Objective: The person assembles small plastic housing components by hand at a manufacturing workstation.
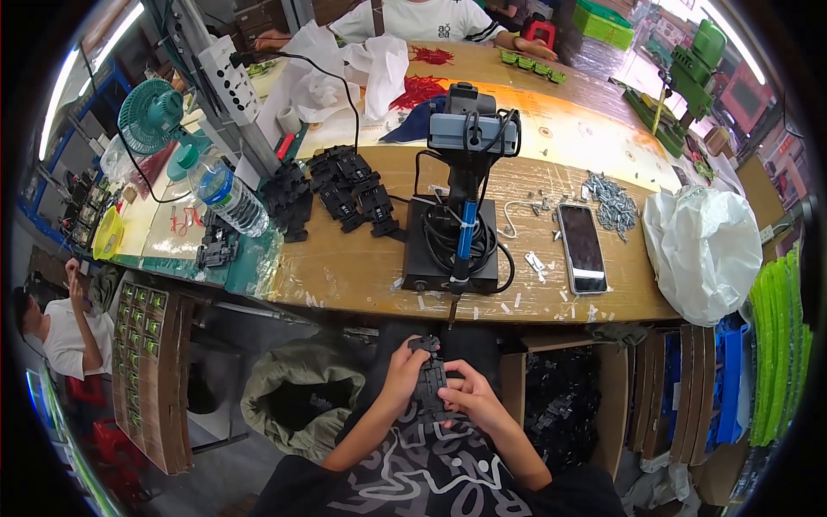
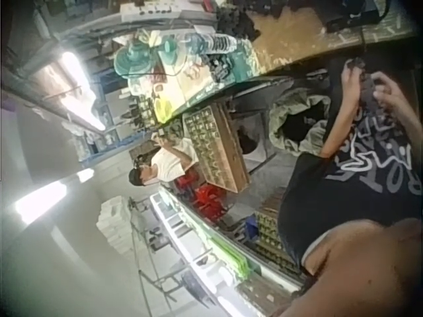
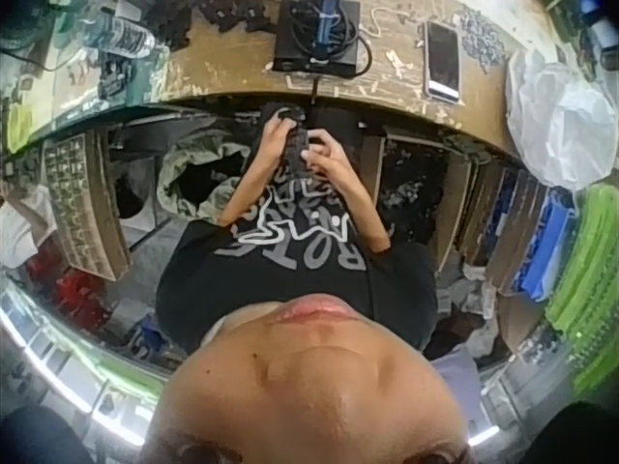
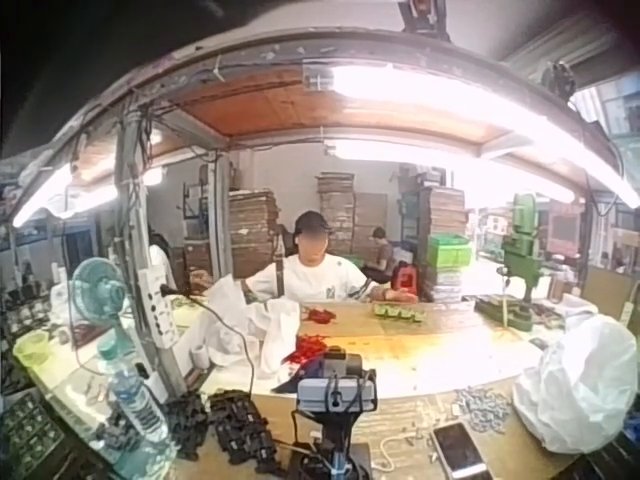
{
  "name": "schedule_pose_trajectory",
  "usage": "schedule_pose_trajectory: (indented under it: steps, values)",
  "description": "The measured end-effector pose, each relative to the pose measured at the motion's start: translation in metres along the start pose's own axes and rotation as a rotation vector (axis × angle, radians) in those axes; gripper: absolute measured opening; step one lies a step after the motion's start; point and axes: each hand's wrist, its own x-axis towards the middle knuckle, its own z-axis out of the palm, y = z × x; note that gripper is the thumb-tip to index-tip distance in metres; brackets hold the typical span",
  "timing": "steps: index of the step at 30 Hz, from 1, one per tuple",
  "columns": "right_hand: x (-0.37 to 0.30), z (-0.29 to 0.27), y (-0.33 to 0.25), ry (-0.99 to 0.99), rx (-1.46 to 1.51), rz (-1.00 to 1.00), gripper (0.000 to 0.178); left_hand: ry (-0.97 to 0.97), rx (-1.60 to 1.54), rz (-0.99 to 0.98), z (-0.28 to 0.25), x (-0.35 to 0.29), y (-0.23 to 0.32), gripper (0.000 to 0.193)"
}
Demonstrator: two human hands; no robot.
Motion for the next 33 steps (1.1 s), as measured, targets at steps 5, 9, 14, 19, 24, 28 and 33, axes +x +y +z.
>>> schedule_pose_trajectory:
  steps: [5, 9, 14, 19, 24, 28, 33]
  values:
    - [0.001, -0.006, 0.008, -0.011, -0.031, -0.007, 0.033, -0.032, 0.077, 0.080, -0.003, 0.000, -0.004, 0.011]
    - [0.001, -0.004, 0.008, 0.091, -0.081, -0.040, 0.033, -0.033, 0.131, 0.116, -0.004, 0.012, -0.015, 0.006]
    - [-0.003, -0.002, 0.000, 0.128, -0.039, -0.108, 0.032, -0.099, 0.095, 0.139, 0.011, 0.016, -0.002, 0.001]
    - [-0.003, -0.002, 0.000, 0.119, -0.015, -0.132, 0.032, -0.116, 0.076, 0.115, 0.014, 0.018, 0.000, 0.002]
    - [-0.002, -0.003, 0.001, 0.111, -0.003, -0.155, 0.032, -0.127, 0.099, 0.111, 0.012, 0.019, -0.001, 0.011]
    - [-0.002, -0.001, -0.005, 0.094, -0.011, -0.155, 0.032, -0.128, 0.087, 0.114, 0.015, 0.020, 0.004, 0.012]
    - [-0.003, -0.003, -0.003, 0.114, -0.011, -0.171, 0.031, -0.144, 0.106, 0.131, 0.018, 0.019, 0.005, 0.010]
